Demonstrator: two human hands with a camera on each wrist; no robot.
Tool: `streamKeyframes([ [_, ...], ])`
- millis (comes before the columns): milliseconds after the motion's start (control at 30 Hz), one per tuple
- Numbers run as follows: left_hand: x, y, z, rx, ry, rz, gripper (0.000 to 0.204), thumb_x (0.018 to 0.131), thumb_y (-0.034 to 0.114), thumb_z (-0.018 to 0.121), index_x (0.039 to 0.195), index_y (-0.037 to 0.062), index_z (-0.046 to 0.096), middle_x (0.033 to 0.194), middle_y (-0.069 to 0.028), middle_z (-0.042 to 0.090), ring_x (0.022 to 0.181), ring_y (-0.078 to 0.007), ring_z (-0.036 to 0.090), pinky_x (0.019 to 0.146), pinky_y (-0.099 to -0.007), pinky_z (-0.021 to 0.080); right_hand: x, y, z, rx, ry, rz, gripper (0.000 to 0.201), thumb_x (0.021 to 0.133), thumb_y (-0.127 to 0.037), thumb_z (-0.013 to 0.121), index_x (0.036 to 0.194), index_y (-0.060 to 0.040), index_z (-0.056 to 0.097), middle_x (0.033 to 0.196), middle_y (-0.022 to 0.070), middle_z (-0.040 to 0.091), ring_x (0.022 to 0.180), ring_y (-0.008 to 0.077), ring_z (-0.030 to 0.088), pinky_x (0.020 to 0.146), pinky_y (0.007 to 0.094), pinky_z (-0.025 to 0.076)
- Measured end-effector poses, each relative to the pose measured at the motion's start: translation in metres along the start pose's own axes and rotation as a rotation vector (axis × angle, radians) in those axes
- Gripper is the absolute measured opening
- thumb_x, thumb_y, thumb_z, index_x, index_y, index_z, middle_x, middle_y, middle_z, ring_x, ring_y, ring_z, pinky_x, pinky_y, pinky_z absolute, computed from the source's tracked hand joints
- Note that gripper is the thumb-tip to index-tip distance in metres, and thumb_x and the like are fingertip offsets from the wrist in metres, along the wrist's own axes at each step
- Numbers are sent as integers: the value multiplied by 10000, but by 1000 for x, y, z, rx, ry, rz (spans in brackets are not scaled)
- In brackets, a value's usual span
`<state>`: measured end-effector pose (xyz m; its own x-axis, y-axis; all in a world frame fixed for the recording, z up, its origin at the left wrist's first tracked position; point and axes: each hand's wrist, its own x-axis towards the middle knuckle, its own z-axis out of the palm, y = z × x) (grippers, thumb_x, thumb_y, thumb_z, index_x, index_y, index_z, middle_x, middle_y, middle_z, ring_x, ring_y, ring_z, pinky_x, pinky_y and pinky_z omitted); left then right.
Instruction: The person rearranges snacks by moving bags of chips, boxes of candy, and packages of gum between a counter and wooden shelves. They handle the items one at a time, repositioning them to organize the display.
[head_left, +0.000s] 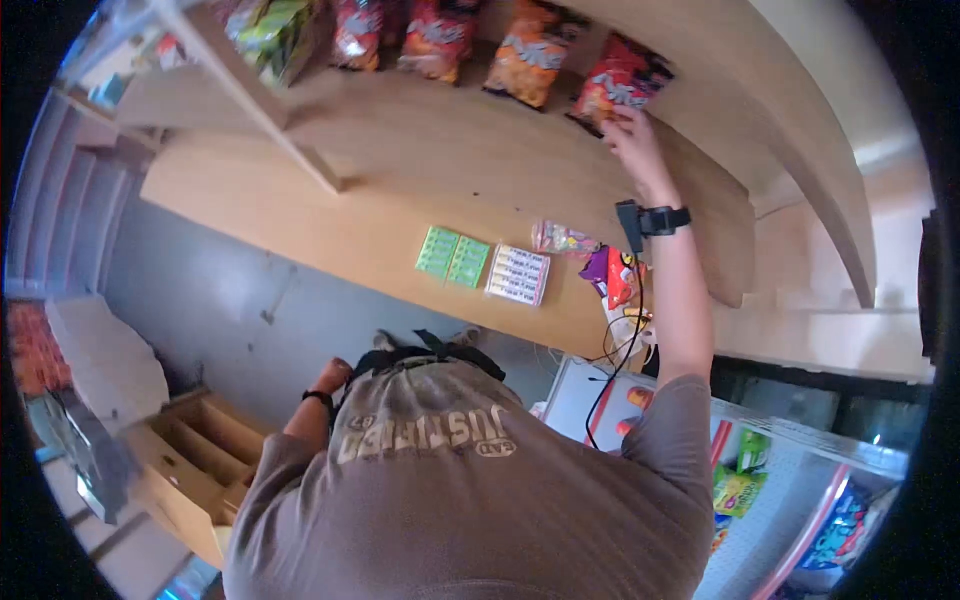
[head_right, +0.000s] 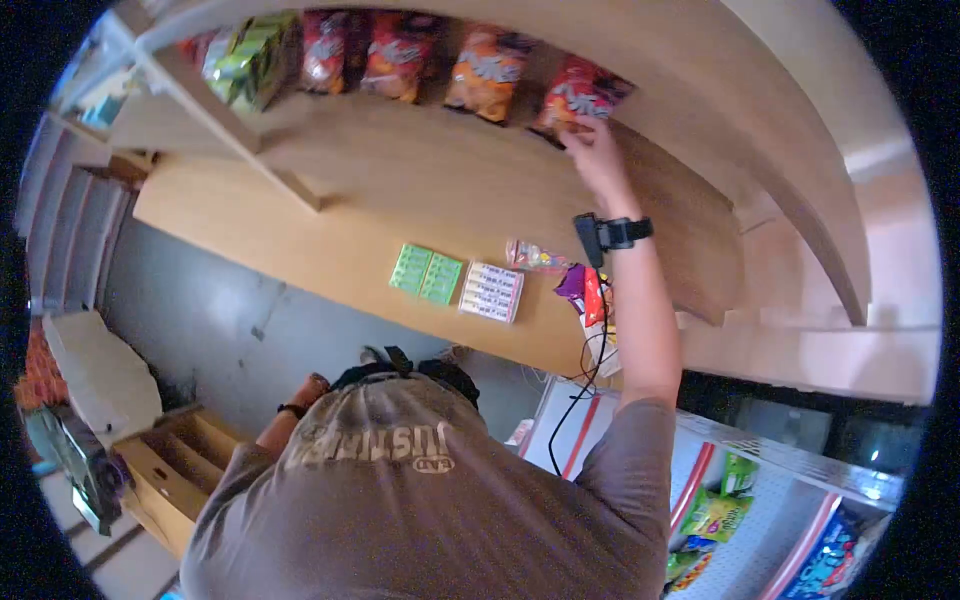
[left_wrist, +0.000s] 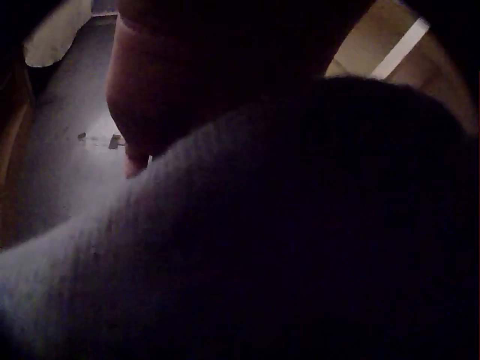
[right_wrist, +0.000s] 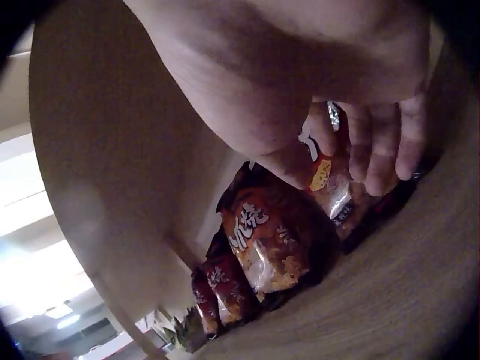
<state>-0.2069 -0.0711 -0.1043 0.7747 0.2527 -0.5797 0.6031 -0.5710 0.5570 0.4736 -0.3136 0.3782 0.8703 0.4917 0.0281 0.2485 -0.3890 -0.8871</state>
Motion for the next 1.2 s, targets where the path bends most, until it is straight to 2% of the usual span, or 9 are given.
streamKeyframes([
  [33,-21,32,-11,-32,0,-9,248,811,225,502,866,32,648,938,-172,659,917,-329,612,843,-401,469,-2,-1,-3,21,-6,-4,437,851,-225,628,1208,-23,475,979,98,612,832,148,581,720,274,457],
  [67,-25,89,-48,-199,101,-443,269,793,245,508,866,25,645,901,-199,659,931,-352,616,825,-422,475,-6,-4,-3,41,-9,-7,430,862,-212,615,1219,-25,468,987,91,607,827,138,578,715,266,456],
  [500,-69,-22,-48,-434,56,-566,310,775,275,571,971,38,609,996,-201,638,991,-354,589,870,-408,458,-184,-44,125,501,-244,205,225,921,-118,487,1128,-33,516,925,82,577,835,163,561,797,302,452],
  [600,-52,-99,-4,-138,28,-358,302,762,269,600,973,54,602,965,-197,642,990,-356,586,870,-405,458,-190,5,152,444,-278,392,223,917,-131,501,1126,-53,520,915,82,591,825,174,576,777,303,465],
  [633,-76,-47,-55,-398,103,-556,295,732,214,645,981,67,591,933,-192,643,963,-356,594,854,-406,467,-191,29,158,453,-325,496,201,913,-142,511,1098,-65,533,907,65,594,834,165,575,762,301,468],
  [767,-78,-48,-66,-329,200,-461,297,707,150,666,981,72,583,924,-179,644,932,-346,603,824,-398,477,-186,85,182,458,-312,846,221,896,-227,554,1069,-91,541,908,62,603,835,171,583,750,304,472],
  [1100,-92,-29,-66,-591,282,-440,316,719,142,664,991,21,560,862,-160,653,864,-296,624,760,-366,490,-93,197,227,348,-419,916,193,870,-264,543,872,-72,563,796,61,607,739,187,599,624,287,495],
  [1167,-87,-65,-24,-543,333,-334,236,769,193,599,934,25,577,866,-160,652,855,-279,623,755,-352,489,-77,190,245,280,-302,878,283,895,-326,518,941,-48,543,865,81,609,724,175,589,591,290,484],
  [1200,-83,-93,-4,-15,209,-158,231,796,228,566,915,30,575,811,-122,645,755,-226,619,666,-321,500,-65,191,251,222,-333,862,332,899,-352,516,1038,-51,516,949,89,591,805,183,586,607,313,469],
])
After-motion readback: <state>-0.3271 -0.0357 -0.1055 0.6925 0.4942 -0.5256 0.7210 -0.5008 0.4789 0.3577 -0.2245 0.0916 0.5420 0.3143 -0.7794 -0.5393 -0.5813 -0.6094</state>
